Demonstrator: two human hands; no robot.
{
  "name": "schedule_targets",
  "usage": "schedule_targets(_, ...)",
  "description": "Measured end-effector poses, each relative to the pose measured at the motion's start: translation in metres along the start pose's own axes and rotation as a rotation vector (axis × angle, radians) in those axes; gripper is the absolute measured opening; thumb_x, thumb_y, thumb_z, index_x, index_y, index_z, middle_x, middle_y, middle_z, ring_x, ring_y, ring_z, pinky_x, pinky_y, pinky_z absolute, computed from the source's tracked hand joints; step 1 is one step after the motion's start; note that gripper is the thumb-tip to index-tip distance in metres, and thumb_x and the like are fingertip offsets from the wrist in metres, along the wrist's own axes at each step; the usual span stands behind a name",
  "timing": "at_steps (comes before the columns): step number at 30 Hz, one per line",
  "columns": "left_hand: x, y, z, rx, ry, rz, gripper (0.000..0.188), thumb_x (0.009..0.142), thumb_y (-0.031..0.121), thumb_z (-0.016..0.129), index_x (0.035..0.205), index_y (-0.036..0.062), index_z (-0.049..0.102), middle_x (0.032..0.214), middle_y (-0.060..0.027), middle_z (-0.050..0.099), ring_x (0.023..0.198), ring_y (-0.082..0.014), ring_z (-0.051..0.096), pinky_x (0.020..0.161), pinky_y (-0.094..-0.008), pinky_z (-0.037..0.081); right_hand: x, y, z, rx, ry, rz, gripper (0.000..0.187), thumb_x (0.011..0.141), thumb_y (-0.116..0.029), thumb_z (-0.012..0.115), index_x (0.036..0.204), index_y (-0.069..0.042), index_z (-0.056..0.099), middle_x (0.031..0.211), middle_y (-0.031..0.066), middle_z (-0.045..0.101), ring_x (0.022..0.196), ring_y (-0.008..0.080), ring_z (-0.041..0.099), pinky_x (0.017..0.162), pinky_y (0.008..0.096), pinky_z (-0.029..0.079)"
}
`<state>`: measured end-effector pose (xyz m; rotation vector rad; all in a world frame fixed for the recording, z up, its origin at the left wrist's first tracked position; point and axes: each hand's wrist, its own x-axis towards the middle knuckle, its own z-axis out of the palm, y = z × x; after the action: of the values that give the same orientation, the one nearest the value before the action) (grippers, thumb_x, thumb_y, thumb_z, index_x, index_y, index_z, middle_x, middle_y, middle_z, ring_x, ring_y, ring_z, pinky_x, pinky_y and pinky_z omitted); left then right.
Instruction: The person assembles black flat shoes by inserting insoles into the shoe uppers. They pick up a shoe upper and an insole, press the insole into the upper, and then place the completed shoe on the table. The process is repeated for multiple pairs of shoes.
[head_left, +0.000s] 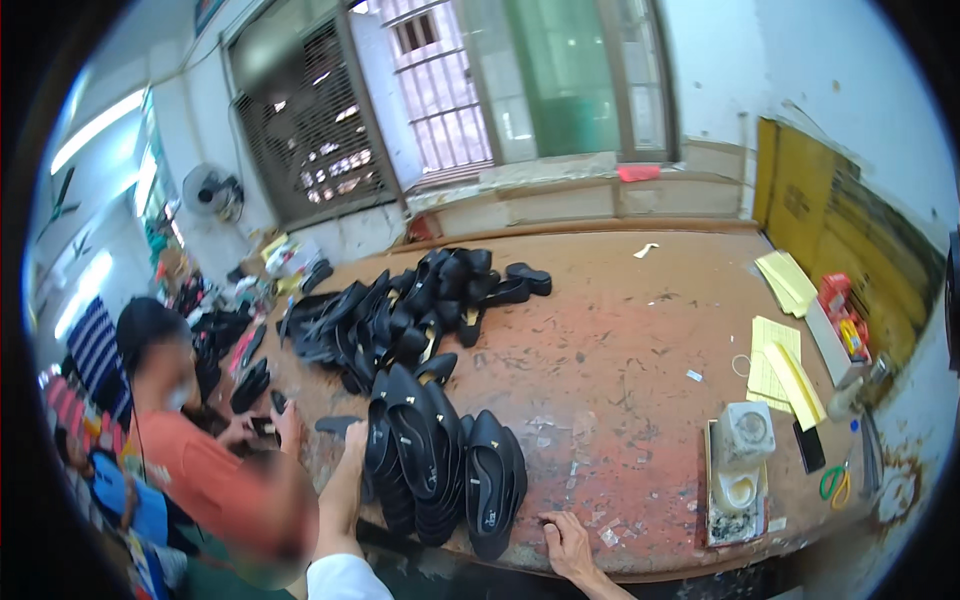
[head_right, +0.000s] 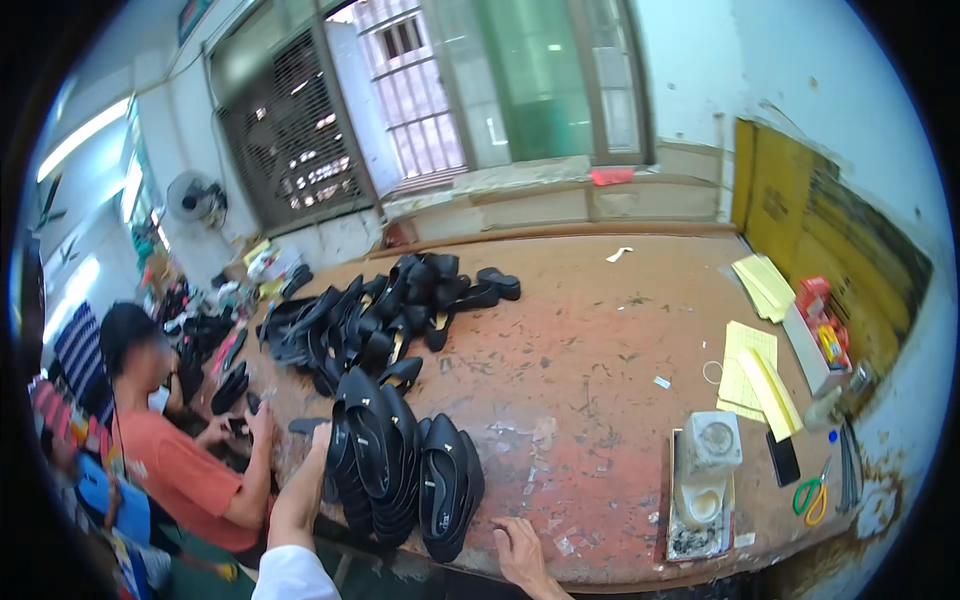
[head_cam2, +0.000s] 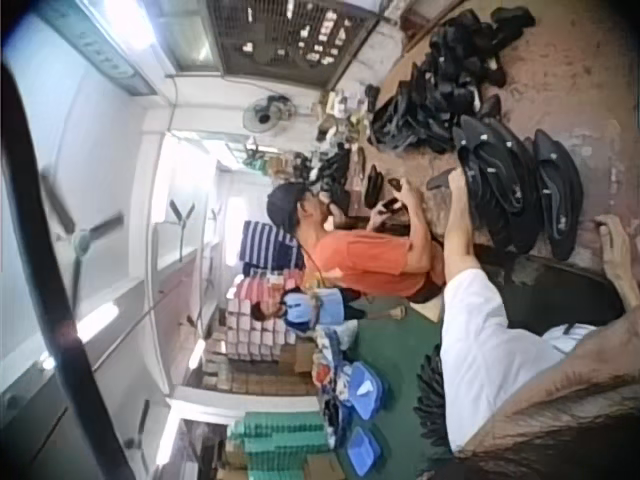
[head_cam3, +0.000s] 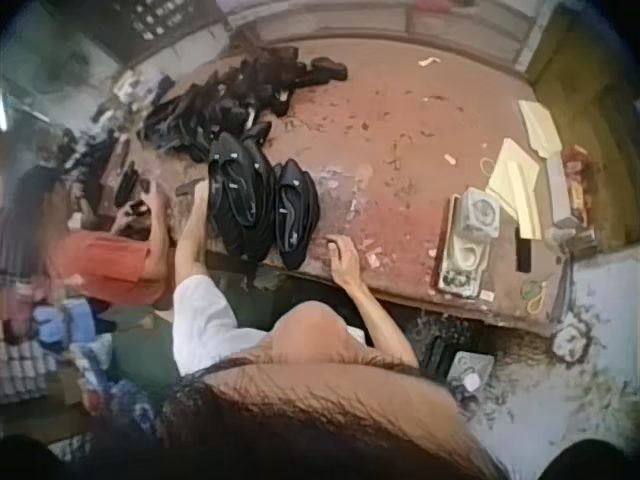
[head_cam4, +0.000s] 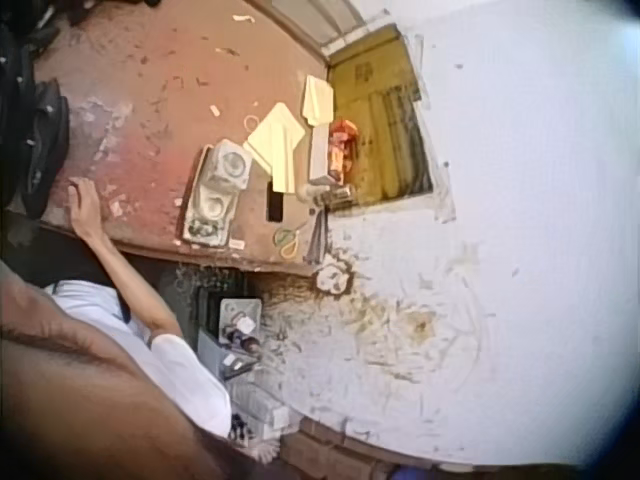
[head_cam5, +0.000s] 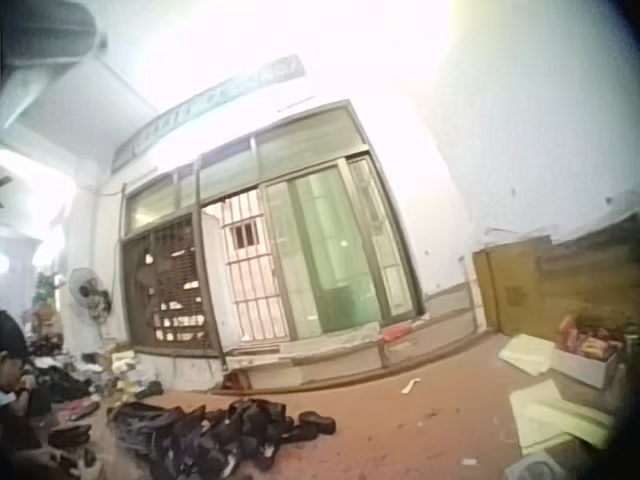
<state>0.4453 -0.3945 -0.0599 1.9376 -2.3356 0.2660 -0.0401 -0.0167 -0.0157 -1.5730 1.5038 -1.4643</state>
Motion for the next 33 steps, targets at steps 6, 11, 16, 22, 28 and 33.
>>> schedule_targets(6, -0.02, -0.031, -0.035, 0.094, 0.029, -0.079, 0.025, 0.096, 0.025, 0.061, 0.093, 0.0093, 0.08, 0.089, -0.0237, 0.078, 0.086, -0.044, 0.078, 0.078, -0.0558, 0.062, -0.005, -0.003, 0.014, 0.064, -0.074, 0.046, 0.042, 0.106, -0.028, 0.065, 0.132, 0.004, 0.065, 0.128, 0.0237, 0.07, 0.121, 0.0412, 0.065, 0.104, 0.0453, 0.052)
schedule_targets(11, -0.005, 0.034, -0.128, -0.042, 0.32, -0.113, 0.018, 0.092, 0.014, 0.065, 0.1, 0.0079, 0.08, 0.092, -0.0267, 0.076, 0.089, -0.0472, 0.075, 0.082, -0.0584, 0.06, 0.01, -0.032, 0.026, 0.357, -0.092, 0.357, 0.082, 0.108, -0.037, 0.062, 0.167, 0.007, 0.026, 0.167, 0.0324, 0.038, 0.151, 0.0457, 0.046, 0.124, 0.0487, 0.04)
schedule_targets(16, 0.018, 0.01, -0.244, -0.146, 0.67, -0.135, 0.037, 0.09, 0.011, 0.062, 0.122, 0.0125, 0.08, 0.099, -0.0272, 0.076, 0.091, -0.0459, 0.075, 0.085, -0.0558, 0.06, 0.006, -0.046, 0.111, 0.231, -0.049, 0.303, 0.082, 0.113, -0.04, 0.049, 0.17, 0.006, 0.011, 0.175, 0.0351, 0.012, 0.165, 0.047, 0.011, 0.134, 0.0533, 0.011)
schedule_targets(22, -0.006, 0.089, -0.286, -0.6, 0.886, -0.207, 0.041, 0.092, 0.003, 0.064, 0.13, 0.0056, 0.078, 0.119, -0.0207, 0.079, 0.1, -0.0275, 0.081, 0.09, -0.0389, 0.061, 0.001, -0.061, 0.167, 0.181, 0.175, 0.304, 0.082, 0.114, -0.04, 0.043, 0.169, 0.009, 0.007, 0.177, 0.034, 0.002, 0.165, 0.0481, 0.003, 0.133, 0.0567, 0.005)
schedule_targets(28, -0.027, 0.101, -0.232, -0.572, 0.944, 0.006, 0.037, 0.092, -0.005, 0.066, 0.126, 0.0027, 0.078, 0.125, -0.0197, 0.078, 0.119, -0.0321, 0.076, 0.101, -0.0392, 0.06, 0.01, -0.075, 0.203, 0.161, 0.118, 0.312, 0.083, 0.114, -0.041, 0.04, 0.17, 0.008, 0.002, 0.178, 0.0324, -0.001, 0.166, 0.0454, 0.001, 0.133, 0.0546, 0.001)
schedule_targets(33, -0.012, 0.052, -0.222, -0.506, 0.877, 0.019, 0.038, 0.091, -0.007, 0.067, 0.126, 0.0038, 0.079, 0.128, -0.0207, 0.077, 0.119, -0.0336, 0.076, 0.099, -0.0389, 0.061, 0.031, -0.083, 0.257, 0.199, 0.048, 0.294, 0.089, 0.113, -0.043, 0.045, 0.168, 0.011, 0.001, 0.175, 0.0381, -0.004, 0.165, 0.0504, -0.001, 0.133, 0.0587, 0.001)
